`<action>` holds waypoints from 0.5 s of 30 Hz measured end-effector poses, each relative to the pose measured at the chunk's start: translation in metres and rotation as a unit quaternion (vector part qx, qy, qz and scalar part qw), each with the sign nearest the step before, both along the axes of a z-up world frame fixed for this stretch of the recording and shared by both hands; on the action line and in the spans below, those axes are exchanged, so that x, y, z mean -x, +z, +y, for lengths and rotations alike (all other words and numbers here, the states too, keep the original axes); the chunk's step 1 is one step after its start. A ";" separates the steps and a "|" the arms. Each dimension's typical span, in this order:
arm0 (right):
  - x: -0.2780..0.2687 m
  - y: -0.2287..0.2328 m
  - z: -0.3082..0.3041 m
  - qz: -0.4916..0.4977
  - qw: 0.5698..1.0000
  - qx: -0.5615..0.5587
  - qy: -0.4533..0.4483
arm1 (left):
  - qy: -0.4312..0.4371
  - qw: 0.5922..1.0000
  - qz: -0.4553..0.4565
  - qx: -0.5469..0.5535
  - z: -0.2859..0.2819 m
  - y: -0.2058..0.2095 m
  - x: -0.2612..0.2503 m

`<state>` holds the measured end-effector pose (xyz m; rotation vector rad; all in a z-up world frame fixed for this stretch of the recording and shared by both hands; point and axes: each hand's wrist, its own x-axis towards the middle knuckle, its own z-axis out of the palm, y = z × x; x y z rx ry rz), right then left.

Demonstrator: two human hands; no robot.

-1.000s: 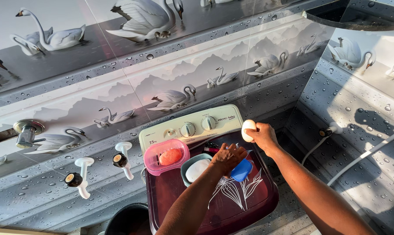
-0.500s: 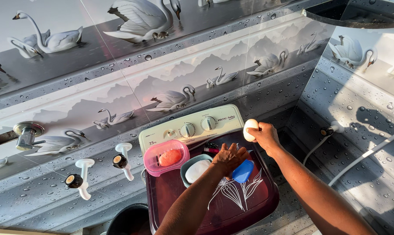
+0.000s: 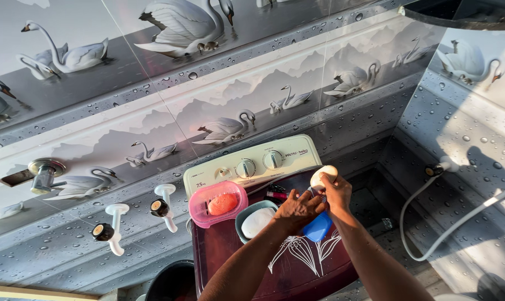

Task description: The person wipes a corner shelf and tiled wall with a red cloth, then washes and wrings the cloth in a bucket of water. They continue wiping the wall and shelf, then place a soap dish and other small containers onto the shelf.

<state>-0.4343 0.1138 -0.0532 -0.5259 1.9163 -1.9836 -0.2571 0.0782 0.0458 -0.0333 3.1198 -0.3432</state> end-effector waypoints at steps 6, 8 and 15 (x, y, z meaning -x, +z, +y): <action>-0.004 -0.015 -0.010 0.069 0.996 -0.054 0.000 | 0.001 0.999 -0.037 -0.012 0.000 -0.007 -0.004; -0.002 -0.012 -0.010 0.149 0.982 -0.113 -0.006 | -0.039 0.999 0.017 -0.005 0.000 -0.013 -0.004; 0.010 0.006 -0.001 0.040 0.998 -0.045 -0.017 | -0.039 0.998 0.045 0.000 -0.008 -0.021 -0.009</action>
